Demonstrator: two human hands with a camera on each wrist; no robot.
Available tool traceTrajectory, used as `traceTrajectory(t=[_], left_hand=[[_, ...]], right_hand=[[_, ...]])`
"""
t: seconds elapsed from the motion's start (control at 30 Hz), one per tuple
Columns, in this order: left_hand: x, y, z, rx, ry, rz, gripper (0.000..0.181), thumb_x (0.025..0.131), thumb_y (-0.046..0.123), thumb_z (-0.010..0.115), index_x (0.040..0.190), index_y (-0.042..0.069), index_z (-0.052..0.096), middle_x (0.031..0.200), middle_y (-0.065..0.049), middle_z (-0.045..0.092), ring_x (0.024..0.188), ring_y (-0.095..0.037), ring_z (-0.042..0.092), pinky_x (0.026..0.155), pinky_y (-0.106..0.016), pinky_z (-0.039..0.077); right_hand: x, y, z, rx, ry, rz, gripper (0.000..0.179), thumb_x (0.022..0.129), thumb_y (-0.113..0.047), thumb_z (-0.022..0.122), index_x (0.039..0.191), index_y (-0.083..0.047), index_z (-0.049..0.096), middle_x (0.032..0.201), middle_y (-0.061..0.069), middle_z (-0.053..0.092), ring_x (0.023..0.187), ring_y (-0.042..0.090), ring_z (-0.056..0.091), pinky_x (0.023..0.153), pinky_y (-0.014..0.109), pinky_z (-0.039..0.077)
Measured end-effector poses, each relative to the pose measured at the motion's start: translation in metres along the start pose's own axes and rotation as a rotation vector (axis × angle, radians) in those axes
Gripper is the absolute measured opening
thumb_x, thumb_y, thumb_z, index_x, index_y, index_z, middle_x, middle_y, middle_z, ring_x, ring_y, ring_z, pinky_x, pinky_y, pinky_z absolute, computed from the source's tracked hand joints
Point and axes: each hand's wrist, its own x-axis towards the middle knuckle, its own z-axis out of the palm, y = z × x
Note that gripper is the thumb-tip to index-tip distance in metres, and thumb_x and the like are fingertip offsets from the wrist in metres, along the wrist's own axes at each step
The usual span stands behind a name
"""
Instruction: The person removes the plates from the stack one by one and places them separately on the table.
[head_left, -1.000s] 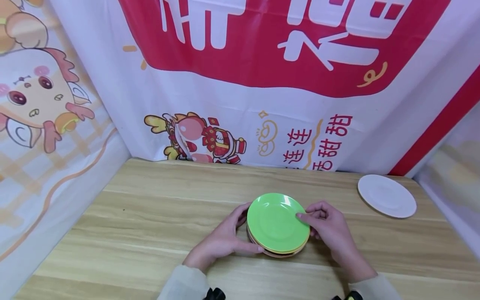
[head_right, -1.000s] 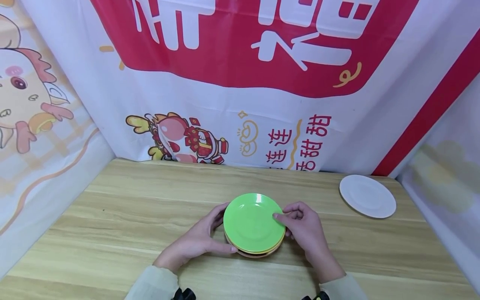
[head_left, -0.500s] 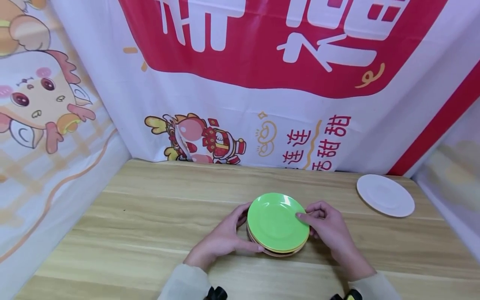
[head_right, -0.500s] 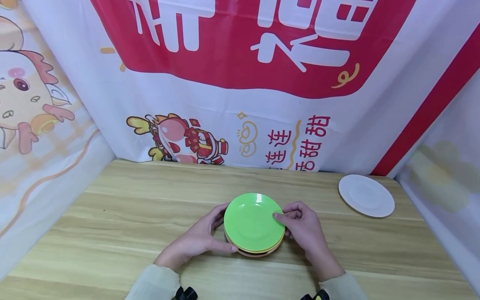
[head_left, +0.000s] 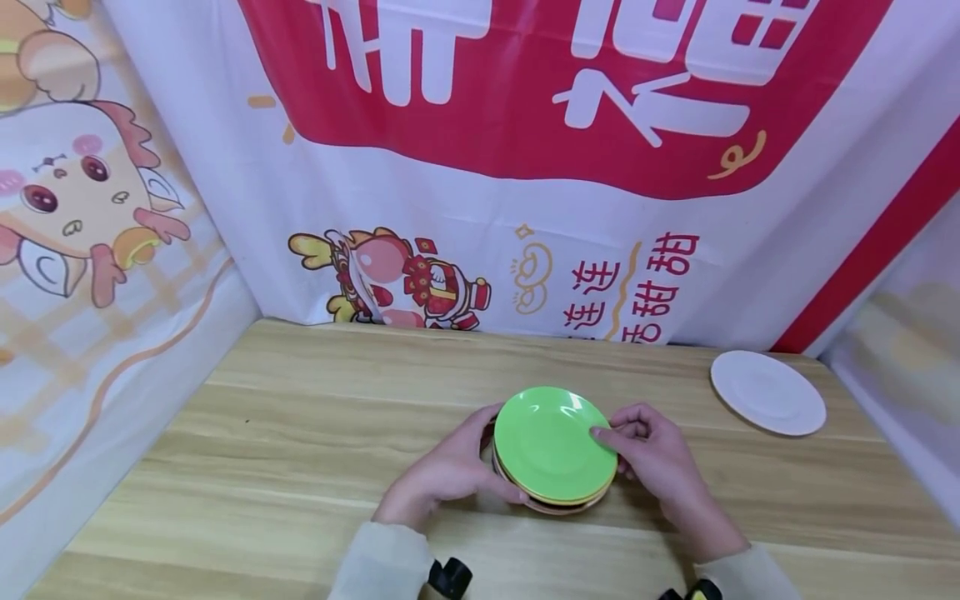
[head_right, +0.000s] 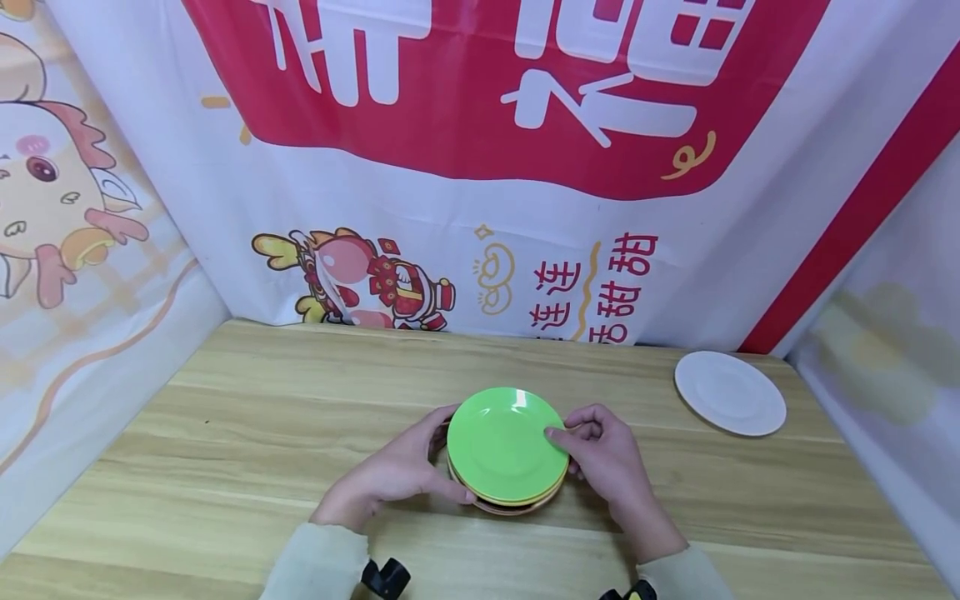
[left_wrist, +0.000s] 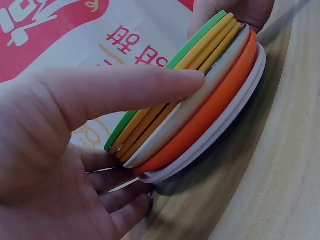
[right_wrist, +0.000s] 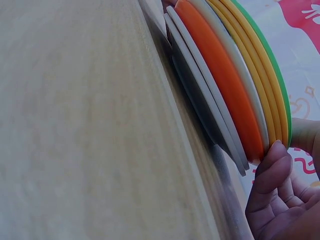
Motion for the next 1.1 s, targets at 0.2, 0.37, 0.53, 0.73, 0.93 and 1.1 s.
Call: traceTrajectory(t=[0.2,0.37,0.53,0.73,0.93,1.1], left_hand=[[0.002,-0.004,0.004,-0.07,-0.012,0.032,0.121,0.059,-0.005,0.097,0.164,0.01,0.038,0.165,-0.012,0.047,0.157,-0.035,0.036,0.135,-0.062,0.015],[0.004,-0.008,0.006,-0.142,-0.051,0.065,0.131,0.056,-0.008,0.095,0.168,0.015,0.03,0.165,-0.009,0.046,0.153,-0.033,0.039,0.135,-0.06,0.015],[0.005,-0.012,0.006,-0.144,-0.032,0.038,0.131,0.057,-0.007,0.096,0.168,0.019,0.033,0.168,-0.007,0.044,0.158,-0.033,0.032,0.135,-0.064,0.009],[0.005,-0.014,0.005,-0.128,-0.027,0.028,0.129,0.059,-0.004,0.098,0.167,0.023,0.034,0.171,-0.004,0.04,0.162,-0.032,0.026,0.135,-0.065,0.003],[0.004,-0.017,0.005,-0.106,-0.013,-0.01,0.13,0.06,0.001,0.1,0.168,0.027,0.032,0.174,-0.004,0.034,0.164,-0.034,0.022,0.134,-0.068,0.004],[0.003,-0.016,0.005,-0.114,-0.012,-0.017,0.132,0.06,0.001,0.099,0.17,0.023,0.029,0.175,-0.007,0.033,0.165,-0.037,0.02,0.133,-0.069,0.002]], right_hand=[[0.0,0.002,0.001,-0.004,0.004,-0.003,0.044,0.092,-0.029,0.086,0.119,-0.005,0.061,0.088,0.0,0.064,0.07,0.015,0.06,0.058,0.026,0.054],[0.0,0.003,0.002,-0.004,0.006,-0.01,0.044,0.092,-0.028,0.086,0.119,-0.004,0.061,0.088,0.0,0.064,0.068,0.015,0.06,0.058,0.026,0.054],[0.0,0.004,0.002,0.008,0.006,0.004,0.043,0.092,-0.028,0.086,0.118,-0.004,0.062,0.086,-0.001,0.065,0.068,0.015,0.06,0.059,0.027,0.054],[0.002,0.006,0.0,0.046,-0.01,0.009,0.04,0.094,-0.027,0.084,0.117,-0.003,0.061,0.083,-0.001,0.066,0.068,0.016,0.062,0.061,0.027,0.055],[0.001,0.007,-0.002,0.055,-0.017,0.011,0.041,0.096,-0.028,0.082,0.119,-0.002,0.062,0.08,-0.002,0.067,0.065,0.015,0.062,0.06,0.027,0.056],[0.002,0.007,-0.002,0.073,-0.023,0.018,0.04,0.096,-0.029,0.082,0.118,-0.003,0.062,0.078,-0.003,0.066,0.064,0.015,0.061,0.061,0.027,0.056]])
